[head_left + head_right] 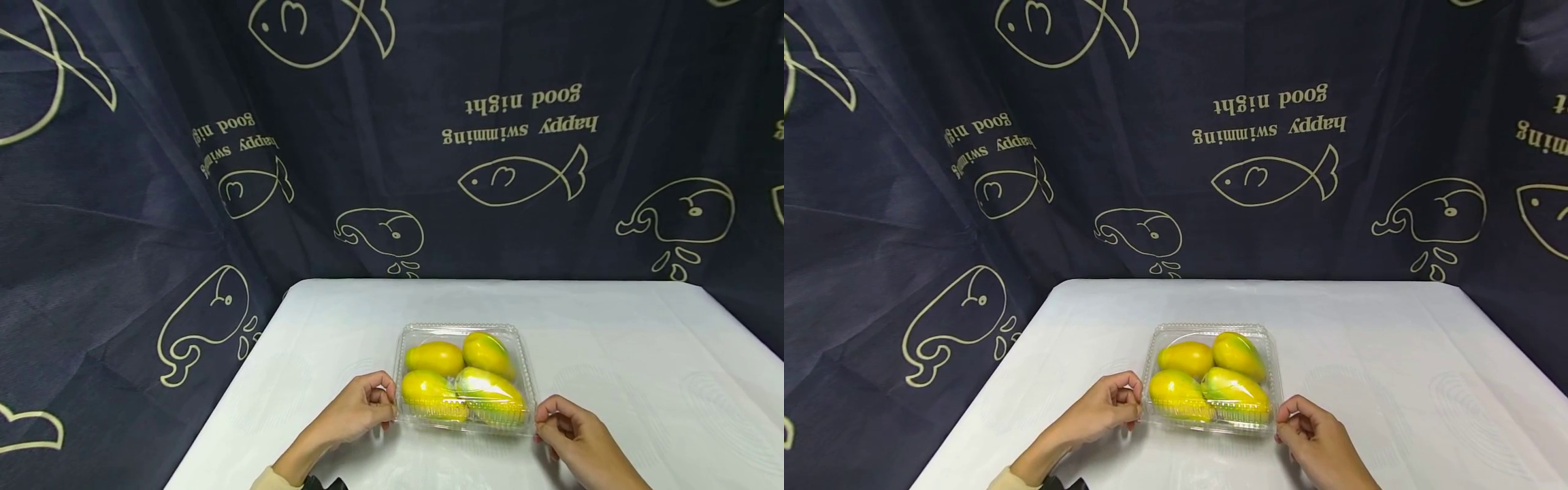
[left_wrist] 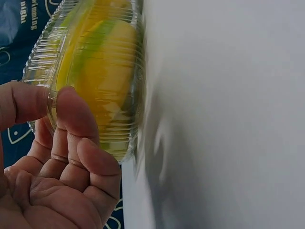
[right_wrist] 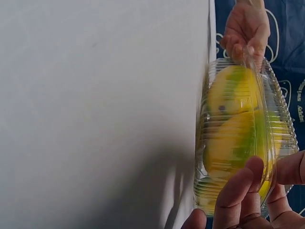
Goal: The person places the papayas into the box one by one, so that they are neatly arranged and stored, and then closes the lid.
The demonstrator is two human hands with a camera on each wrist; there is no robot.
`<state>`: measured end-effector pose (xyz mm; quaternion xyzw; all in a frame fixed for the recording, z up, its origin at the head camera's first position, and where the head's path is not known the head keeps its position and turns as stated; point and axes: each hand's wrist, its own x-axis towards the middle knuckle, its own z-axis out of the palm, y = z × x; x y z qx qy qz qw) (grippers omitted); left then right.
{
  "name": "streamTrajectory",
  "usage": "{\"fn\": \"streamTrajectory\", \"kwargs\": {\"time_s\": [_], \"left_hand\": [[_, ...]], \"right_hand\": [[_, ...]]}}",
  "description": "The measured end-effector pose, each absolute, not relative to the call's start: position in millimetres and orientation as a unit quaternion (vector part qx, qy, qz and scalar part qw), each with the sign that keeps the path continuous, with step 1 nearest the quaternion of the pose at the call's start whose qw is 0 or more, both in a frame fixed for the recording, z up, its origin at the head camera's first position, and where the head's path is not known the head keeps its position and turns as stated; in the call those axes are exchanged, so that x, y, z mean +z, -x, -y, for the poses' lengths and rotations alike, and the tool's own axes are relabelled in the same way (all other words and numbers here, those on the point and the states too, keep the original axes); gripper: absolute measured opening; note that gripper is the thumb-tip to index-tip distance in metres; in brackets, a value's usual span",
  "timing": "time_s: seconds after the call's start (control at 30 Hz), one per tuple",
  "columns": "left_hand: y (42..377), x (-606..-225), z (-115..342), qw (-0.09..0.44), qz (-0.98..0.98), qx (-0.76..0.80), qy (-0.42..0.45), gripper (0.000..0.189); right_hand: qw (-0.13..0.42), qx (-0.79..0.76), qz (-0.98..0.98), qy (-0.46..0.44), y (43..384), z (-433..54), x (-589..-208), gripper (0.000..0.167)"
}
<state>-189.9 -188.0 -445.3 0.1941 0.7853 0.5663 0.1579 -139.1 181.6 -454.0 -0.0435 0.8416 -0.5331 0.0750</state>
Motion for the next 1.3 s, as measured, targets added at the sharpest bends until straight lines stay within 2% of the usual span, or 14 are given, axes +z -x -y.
{"fn": "streamTrajectory", "kwargs": {"time_s": [0.4, 0.8, 1.3], "left_hand": [[190.7, -443.7, 188.0, 0.164, -0.787, 0.563, -0.190, 0.013], [192.9, -443.5, 188.3, 0.175, -0.780, 0.568, -0.196, 0.013], [193.7, -443.5, 188.3, 0.183, -0.776, 0.571, -0.195, 0.013]], "right_hand": [[0.098, -0.560, -0.822, 0.044, 144.3, -183.2, -449.3, 0.011], [0.111, -0.571, -0.809, 0.081, 149.4, -189.5, -448.3, 0.018], [0.154, -0.604, -0.780, 0.043, 151.0, -189.1, -448.8, 0.020]]}}
